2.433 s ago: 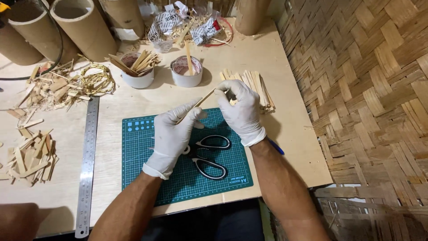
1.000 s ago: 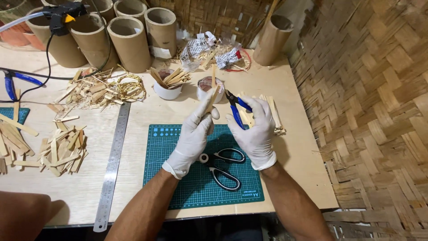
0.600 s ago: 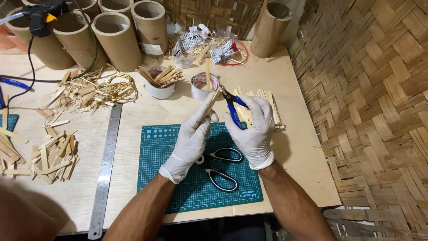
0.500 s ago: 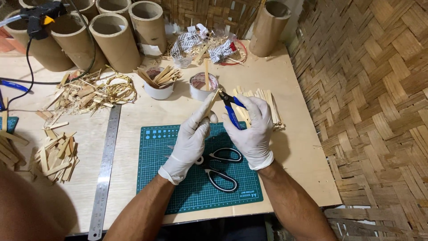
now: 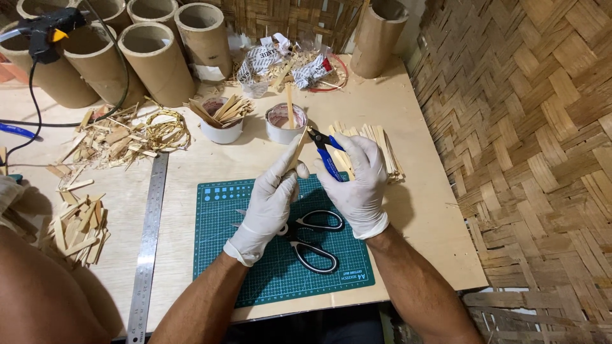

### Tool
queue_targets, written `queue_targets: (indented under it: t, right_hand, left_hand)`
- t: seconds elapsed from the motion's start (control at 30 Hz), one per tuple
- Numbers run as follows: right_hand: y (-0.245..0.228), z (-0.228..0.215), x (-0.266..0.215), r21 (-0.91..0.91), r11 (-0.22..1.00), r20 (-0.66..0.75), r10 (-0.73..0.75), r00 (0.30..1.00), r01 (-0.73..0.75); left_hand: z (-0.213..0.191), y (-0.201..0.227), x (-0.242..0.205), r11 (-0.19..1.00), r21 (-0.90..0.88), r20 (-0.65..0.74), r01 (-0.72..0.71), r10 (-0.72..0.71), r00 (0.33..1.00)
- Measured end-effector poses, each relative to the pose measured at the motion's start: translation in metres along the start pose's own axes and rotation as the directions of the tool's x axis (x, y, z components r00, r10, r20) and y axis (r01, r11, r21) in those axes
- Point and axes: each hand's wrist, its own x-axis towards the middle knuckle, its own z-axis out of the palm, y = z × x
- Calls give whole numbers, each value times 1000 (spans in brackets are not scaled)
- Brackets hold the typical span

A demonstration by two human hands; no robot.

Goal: Cutting wooden sticks with scissors on a green cutting mat

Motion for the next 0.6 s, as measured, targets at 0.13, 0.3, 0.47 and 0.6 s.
queue_targets:
  t: [0.13,0.3,0.47,0.6]
  right_hand:
    - [1,0,0,0,1000,-2,-8,1000,8]
    - [2,1,1,-40,999,-36,-26,999,24]
    - [12,6,-6,-37,999,-46,30,999,-32]
    - [13,6,-5,-30,998,-42,59,997,-60]
  left_hand:
    - [2,1,-1,1000,-3,-5,6,-6,1000]
    - [-2,-7,-2,1000,2,-9,23,-23,1000]
    - [-1,-4,-2,999,-29,-15,30,-31,999]
    - [-2,-2,0,998,-47,-7,34,-35,999]
